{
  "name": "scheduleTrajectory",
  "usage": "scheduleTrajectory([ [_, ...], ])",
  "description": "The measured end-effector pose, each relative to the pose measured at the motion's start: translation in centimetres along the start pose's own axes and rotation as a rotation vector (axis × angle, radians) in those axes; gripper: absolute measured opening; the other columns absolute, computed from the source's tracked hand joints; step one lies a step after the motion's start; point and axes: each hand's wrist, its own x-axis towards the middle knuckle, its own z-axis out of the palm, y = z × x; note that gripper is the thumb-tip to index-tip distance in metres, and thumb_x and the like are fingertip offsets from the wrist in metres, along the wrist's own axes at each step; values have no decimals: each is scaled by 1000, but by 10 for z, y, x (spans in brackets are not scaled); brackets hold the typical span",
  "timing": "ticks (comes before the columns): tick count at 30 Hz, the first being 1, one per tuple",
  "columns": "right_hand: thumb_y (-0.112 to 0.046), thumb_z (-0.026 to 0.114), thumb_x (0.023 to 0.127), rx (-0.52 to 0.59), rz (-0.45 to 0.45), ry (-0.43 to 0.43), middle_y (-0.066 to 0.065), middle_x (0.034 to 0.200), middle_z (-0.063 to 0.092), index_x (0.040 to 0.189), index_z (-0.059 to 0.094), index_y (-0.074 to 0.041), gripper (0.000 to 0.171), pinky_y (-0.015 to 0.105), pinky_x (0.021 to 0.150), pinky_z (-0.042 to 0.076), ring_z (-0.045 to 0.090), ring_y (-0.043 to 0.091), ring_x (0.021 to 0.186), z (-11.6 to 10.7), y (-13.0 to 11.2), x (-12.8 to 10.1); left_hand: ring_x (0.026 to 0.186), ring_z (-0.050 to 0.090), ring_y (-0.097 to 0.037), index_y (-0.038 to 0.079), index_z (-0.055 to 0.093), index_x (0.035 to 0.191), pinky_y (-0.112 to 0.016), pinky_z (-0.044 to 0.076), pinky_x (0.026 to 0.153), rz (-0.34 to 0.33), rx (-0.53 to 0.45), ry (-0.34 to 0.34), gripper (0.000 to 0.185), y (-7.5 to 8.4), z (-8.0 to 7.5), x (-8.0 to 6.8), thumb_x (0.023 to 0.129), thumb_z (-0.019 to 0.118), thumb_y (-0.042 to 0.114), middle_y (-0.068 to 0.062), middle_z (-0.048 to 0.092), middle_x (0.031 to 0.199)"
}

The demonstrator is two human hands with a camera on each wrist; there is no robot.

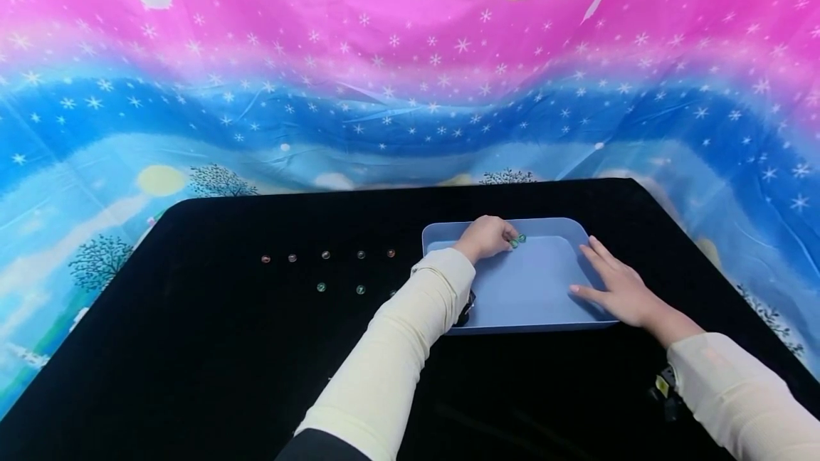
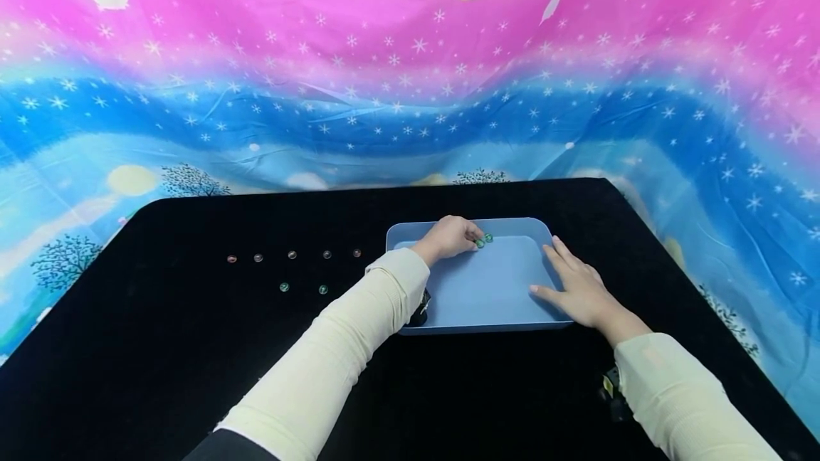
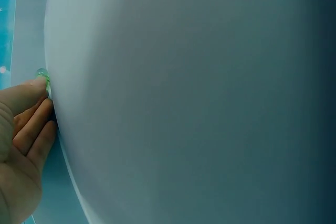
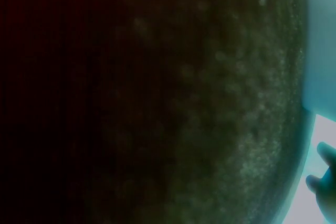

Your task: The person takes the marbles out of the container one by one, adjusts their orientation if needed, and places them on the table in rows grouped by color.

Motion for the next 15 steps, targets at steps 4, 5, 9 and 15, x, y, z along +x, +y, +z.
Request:
scheduleTrajectory([
  [4,-44,49,84,-4,0,7,20,141,-9,137,8,3,81,65,87,9,1,43,124,0,0,0,93,51,-2,22,65,102,-14,39,79,6,50,-12,22,1,0,1,80,62,22,12,60,101],
  [5,-44,49,84,-6,-1,9,20,141,-9,137,8,3,81,65,87,9,1,43,124,0,0,0,92,52,-2,22,65,103,-14,39,78,6,60,-16,23,1,0,1,80,62,22,12,60,101],
  [9,-44,49,84,-6,7,12,19,141,-9,137,8,3,82,65,87,9,1,43,124,0,-2,0,92,51,-3,22,65,102,-15,39,79,6,91,-20,22,2,-1,-1,81,61,22,11,59,101],
  [15,-45,49,84,-8,18,7,19,141,-10,137,7,3,82,64,88,9,1,43,124,0,-4,0,86,51,-3,22,67,94,-15,40,76,24,102,-4,15,2,-2,-2,80,62,24,11,60,96],
])
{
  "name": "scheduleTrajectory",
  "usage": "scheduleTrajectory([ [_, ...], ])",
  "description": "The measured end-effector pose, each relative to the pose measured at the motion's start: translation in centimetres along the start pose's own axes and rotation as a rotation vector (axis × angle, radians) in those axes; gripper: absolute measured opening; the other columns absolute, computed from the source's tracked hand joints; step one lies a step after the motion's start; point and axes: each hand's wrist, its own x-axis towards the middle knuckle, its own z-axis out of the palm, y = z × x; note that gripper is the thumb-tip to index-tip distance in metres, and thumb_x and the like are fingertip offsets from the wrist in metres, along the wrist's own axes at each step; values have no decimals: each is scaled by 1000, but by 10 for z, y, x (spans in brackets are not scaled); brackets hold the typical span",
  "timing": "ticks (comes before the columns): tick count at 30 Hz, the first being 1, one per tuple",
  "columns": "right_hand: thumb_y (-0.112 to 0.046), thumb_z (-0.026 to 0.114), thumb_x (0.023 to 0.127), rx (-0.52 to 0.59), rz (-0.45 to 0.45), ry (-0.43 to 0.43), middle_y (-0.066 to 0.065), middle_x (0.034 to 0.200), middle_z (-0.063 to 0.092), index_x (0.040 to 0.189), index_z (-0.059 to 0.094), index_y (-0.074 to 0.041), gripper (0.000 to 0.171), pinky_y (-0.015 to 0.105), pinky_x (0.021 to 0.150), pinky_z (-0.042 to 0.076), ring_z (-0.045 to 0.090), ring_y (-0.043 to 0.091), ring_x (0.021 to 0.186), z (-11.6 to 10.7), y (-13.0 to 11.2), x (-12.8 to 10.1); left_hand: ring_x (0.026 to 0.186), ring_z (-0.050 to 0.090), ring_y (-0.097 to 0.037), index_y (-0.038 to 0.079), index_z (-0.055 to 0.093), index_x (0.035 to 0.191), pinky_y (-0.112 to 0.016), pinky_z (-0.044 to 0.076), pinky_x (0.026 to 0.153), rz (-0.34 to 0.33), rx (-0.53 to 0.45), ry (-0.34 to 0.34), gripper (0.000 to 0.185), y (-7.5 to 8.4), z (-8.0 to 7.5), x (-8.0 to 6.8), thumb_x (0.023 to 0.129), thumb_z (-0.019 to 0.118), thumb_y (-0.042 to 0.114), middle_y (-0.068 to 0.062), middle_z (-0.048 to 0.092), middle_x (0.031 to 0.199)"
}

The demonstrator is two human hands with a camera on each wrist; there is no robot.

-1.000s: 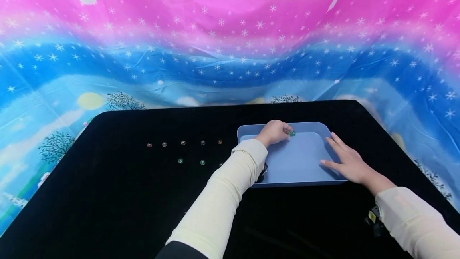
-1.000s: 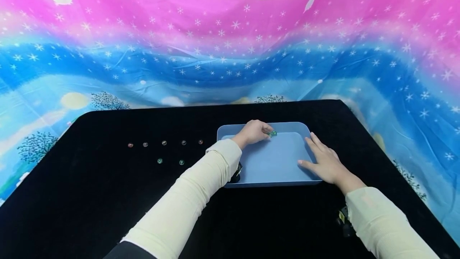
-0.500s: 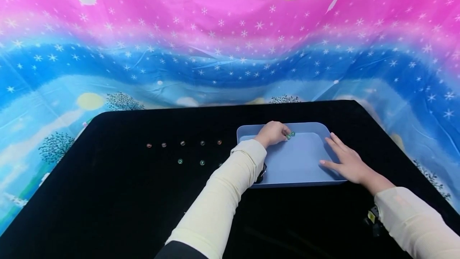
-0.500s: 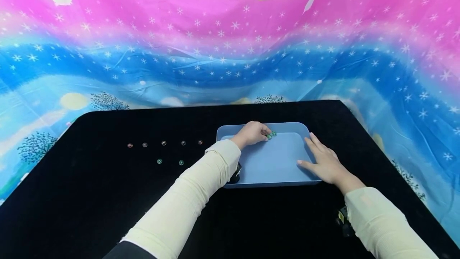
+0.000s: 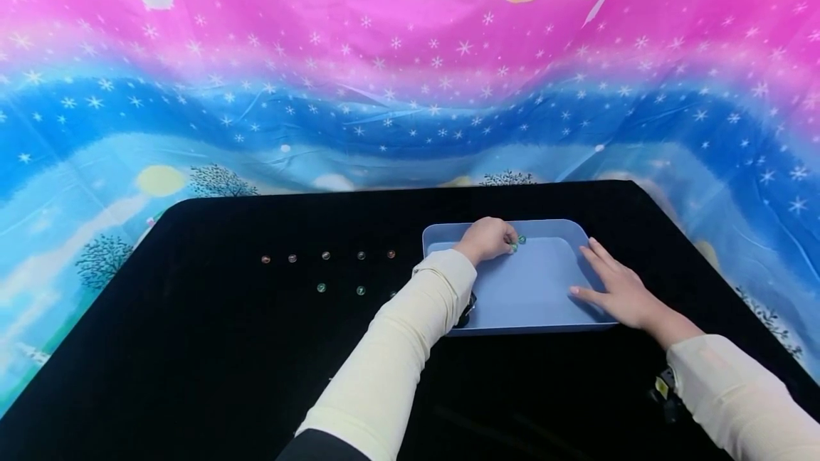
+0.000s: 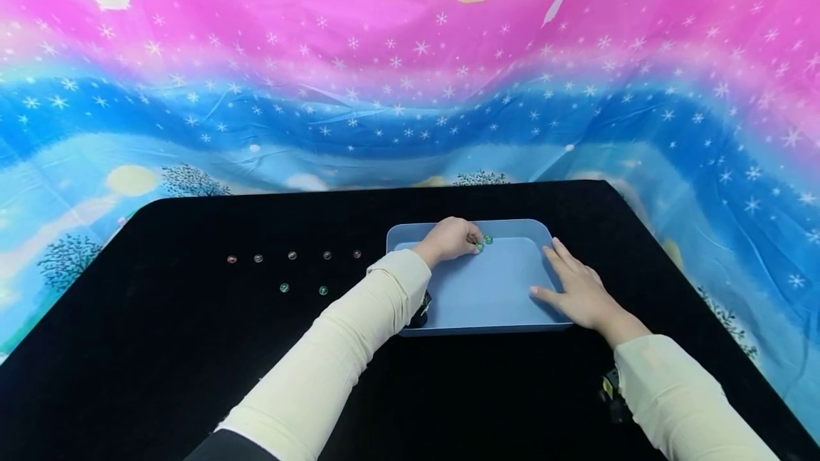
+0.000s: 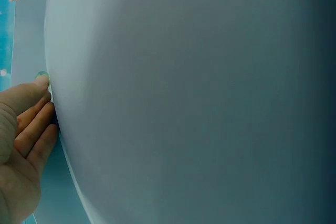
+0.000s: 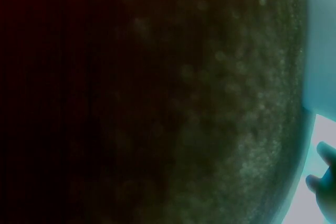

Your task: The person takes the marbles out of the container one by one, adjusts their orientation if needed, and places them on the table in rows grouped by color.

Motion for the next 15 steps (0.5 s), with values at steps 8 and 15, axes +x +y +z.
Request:
scheduleTrajectory([
  [8,-43,49,85,3,-17,1,20,140,-9,137,8,3,81,65,86,9,1,44,123,0,0,-1,78,51,-2,20,68,89,-13,39,68,31,-26,11,11,2,-7,0,80,62,21,10,60,90],
  [15,-43,49,84,-9,-22,10,20,140,-9,136,8,3,81,64,87,9,2,44,123,0,0,0,76,52,-1,16,67,87,-11,39,64,37,-137,46,8,7,-19,-2,81,62,15,10,61,85],
])
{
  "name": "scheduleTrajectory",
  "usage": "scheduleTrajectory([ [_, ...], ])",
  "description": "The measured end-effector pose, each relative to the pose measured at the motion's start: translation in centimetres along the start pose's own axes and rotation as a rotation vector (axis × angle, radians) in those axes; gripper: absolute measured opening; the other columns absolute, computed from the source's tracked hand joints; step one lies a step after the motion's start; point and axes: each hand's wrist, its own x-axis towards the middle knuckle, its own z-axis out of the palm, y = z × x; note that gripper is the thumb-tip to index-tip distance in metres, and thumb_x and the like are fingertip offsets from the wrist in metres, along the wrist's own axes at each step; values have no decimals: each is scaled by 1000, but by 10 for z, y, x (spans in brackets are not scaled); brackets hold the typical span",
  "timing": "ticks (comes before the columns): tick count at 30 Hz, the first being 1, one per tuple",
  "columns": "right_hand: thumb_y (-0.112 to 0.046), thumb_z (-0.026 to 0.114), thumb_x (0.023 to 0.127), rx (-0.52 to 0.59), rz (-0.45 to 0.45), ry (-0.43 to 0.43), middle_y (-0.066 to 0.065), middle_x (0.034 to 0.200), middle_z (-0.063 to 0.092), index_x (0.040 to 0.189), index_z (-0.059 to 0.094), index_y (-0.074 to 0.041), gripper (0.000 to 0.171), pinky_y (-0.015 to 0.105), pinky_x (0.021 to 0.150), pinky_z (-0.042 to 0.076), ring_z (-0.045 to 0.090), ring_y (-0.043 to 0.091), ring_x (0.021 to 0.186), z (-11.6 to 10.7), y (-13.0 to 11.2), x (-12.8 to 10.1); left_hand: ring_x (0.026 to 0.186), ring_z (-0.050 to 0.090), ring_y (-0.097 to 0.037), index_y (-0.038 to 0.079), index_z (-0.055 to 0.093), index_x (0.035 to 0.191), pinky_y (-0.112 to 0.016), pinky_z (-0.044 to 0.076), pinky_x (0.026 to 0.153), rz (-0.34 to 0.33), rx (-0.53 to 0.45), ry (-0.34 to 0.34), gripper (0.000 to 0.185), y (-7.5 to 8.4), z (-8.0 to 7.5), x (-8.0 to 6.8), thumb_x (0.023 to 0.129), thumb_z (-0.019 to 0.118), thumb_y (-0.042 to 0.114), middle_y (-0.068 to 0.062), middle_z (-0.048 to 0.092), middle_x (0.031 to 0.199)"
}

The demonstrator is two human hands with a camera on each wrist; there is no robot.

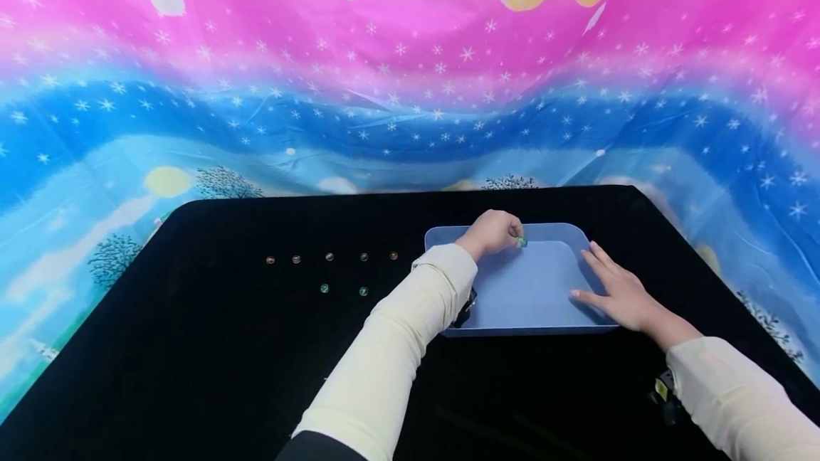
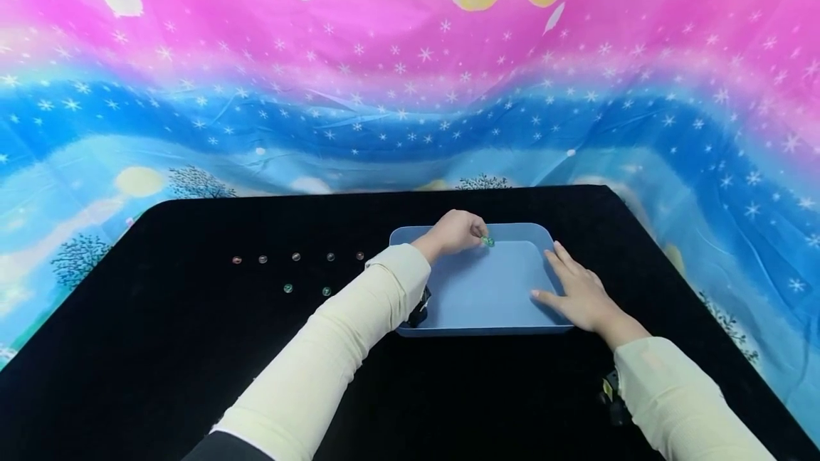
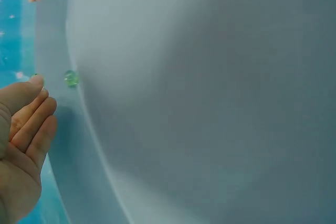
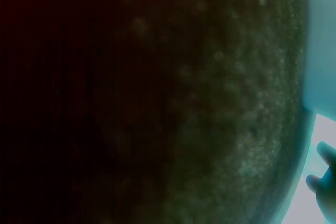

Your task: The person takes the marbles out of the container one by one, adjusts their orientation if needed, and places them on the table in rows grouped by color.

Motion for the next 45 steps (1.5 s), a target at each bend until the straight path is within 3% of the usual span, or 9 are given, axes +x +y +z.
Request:
scheduleTrajectory([
  [18,-43,49,85,-10,4,-5,21,140,-8,136,10,5,81,65,86,10,3,46,122,3,3,-1,80,54,0,17,63,93,-11,40,66,6,-118,39,12,2,-35,-23,81,61,17,9,61,86],
  [33,-41,50,85,2,-19,9,21,140,-7,136,11,5,79,65,85,11,4,46,122,6,5,-5,78,53,3,17,62,94,-13,43,66,27,-334,76,14,0,-52,-71,80,61,18,12,60,85],
  [39,-41,50,85,4,-20,10,21,140,-7,136,11,5,79,65,85,11,4,46,122,4,2,-5,80,55,1,17,63,94,-16,44,68,13,-434,79,14,-9,-60,-96,80,62,18,10,61,86],
  [45,-40,50,85,6,-31,13,20,141,-8,136,11,5,78,65,84,11,4,46,122,2,1,-3,84,56,-2,13,63,95,-18,45,70,-3,-465,94,16,-22,-66,-115,80,62,16,6,62,89],
])
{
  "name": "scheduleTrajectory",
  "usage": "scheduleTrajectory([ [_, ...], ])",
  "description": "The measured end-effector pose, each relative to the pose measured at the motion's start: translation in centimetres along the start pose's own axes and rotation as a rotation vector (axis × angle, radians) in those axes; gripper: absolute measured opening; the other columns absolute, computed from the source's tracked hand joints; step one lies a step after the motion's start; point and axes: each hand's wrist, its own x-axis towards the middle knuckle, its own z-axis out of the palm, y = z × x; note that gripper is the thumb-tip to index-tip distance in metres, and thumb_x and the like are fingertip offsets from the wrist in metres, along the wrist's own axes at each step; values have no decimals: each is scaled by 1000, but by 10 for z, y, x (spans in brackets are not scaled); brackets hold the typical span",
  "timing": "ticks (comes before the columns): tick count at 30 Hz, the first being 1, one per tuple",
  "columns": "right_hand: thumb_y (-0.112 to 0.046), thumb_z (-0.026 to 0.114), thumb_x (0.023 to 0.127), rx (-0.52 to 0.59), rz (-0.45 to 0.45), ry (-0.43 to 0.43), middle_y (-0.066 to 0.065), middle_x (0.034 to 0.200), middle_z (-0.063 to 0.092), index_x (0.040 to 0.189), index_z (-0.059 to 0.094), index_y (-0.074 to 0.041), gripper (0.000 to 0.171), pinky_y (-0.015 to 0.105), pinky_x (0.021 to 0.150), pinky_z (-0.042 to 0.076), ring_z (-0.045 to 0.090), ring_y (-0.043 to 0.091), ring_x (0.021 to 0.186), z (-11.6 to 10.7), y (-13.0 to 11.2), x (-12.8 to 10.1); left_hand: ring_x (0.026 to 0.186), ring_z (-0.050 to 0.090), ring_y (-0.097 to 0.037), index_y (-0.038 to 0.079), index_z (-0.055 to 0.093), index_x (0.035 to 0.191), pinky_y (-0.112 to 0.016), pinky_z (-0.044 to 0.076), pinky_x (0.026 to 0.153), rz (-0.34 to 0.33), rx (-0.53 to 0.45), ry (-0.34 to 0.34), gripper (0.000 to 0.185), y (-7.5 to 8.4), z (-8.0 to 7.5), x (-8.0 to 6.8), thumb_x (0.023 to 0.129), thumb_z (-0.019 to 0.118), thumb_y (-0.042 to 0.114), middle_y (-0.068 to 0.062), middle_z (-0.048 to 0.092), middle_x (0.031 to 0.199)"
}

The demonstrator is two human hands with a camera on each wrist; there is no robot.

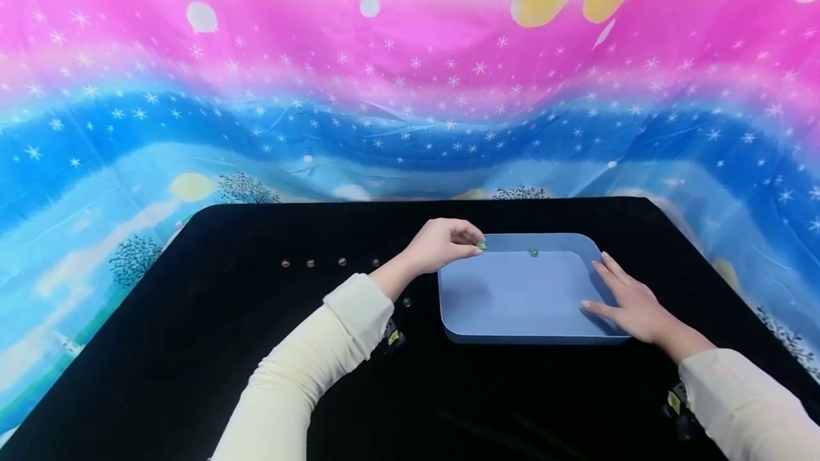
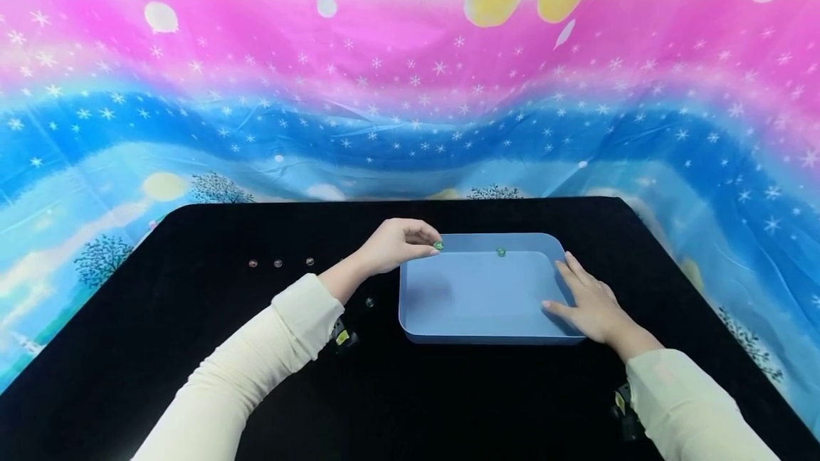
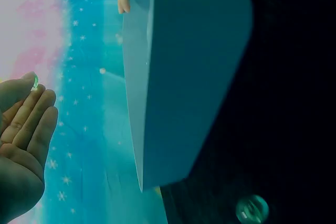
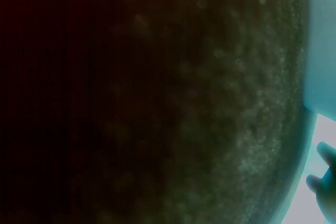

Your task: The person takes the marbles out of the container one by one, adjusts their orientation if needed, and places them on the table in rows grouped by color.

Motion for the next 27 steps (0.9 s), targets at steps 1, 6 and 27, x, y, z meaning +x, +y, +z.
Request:
scheduleTrajectory([
  [1,-40,50,85,2,-1,-1,20,141,-8,136,11,5,78,65,85,11,4,46,122,1,0,0,85,56,-3,13,63,96,-18,45,70,-4,4,3,16,-2,-2,-3,80,62,16,6,62,90],
  [6,-40,50,85,19,-3,-6,20,141,-8,136,10,5,78,65,85,11,3,46,122,4,0,1,86,56,-4,13,63,95,-20,45,72,-29,21,29,15,-15,-15,-22,80,62,17,5,61,91],
  [27,-45,48,85,0,29,-46,22,140,-10,135,8,7,83,66,84,10,1,46,122,-2,3,5,90,57,-19,3,60,100,-35,45,78,-175,15,178,22,-42,-70,-99,82,60,16,-7,61,96],
])
